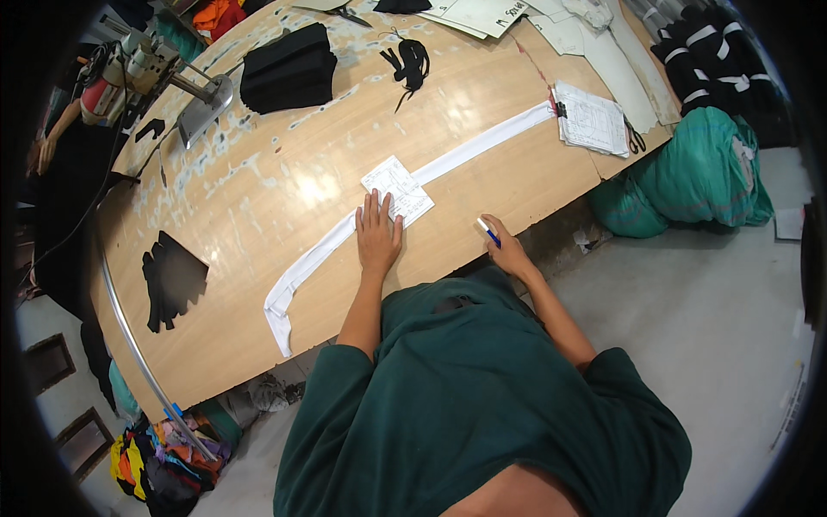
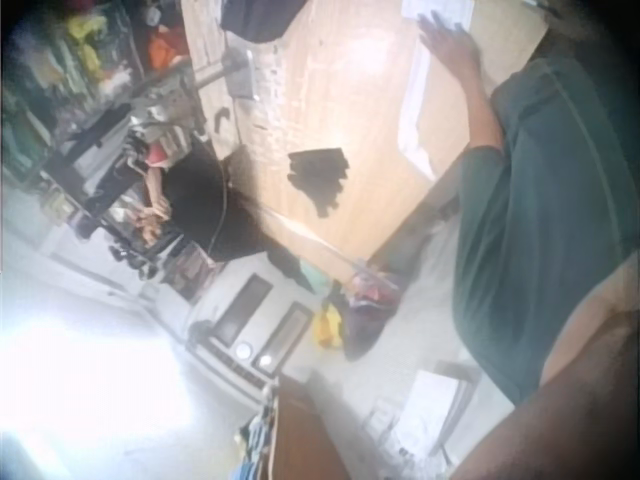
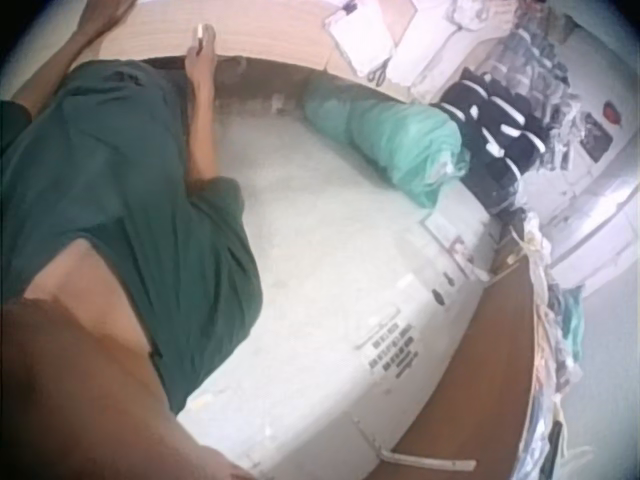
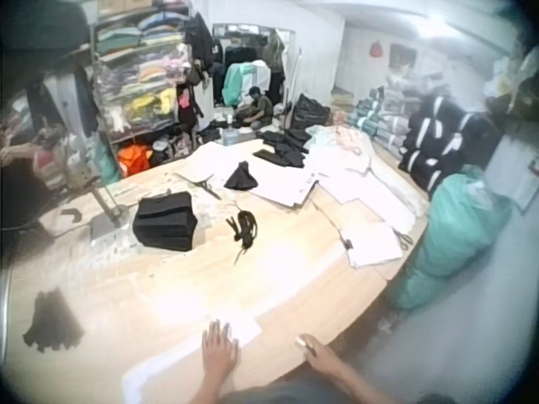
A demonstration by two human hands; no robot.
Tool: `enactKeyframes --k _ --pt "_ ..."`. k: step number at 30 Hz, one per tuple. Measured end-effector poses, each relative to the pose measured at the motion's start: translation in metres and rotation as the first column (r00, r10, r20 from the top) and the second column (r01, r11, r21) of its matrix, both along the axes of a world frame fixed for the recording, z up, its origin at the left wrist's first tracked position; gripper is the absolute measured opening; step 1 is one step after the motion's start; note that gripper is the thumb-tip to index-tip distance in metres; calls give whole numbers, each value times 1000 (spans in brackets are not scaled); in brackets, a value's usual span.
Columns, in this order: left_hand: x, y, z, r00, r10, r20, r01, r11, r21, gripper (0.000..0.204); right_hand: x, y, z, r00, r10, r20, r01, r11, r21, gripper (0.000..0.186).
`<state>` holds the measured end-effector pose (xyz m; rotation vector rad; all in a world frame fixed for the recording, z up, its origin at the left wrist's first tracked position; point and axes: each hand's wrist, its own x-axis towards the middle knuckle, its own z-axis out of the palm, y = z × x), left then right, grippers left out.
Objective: The person measures a white fabric strip, writes on a paper, and then cuts black fabric pieces using scissors. They stack the cut pieces and continue cutting more fabric.
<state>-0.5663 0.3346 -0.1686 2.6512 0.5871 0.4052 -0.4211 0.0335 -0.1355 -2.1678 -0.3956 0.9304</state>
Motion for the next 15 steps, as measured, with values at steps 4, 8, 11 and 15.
enactKeyframes --k 4,8,11,15 --pt "0 0 -1 998 3 67 -4 1000 8 57 0 -1 1 999 26 48 -28 999 25 67" --pt "-9 -9 -6 991 13 132 -11 1000 -12 55 -5 -14 -13 993 -26 114 12 993 121 56" --pt "-33 -33 -8 990 36 136 -28 998 -57 52 -5 -42 -22 986 -125 112 115 989 93 37" --pt "-58 -67 -6 995 48 88 -38 993 -110 46 20 -78 -27 951 -307 25 297 937 186 17"
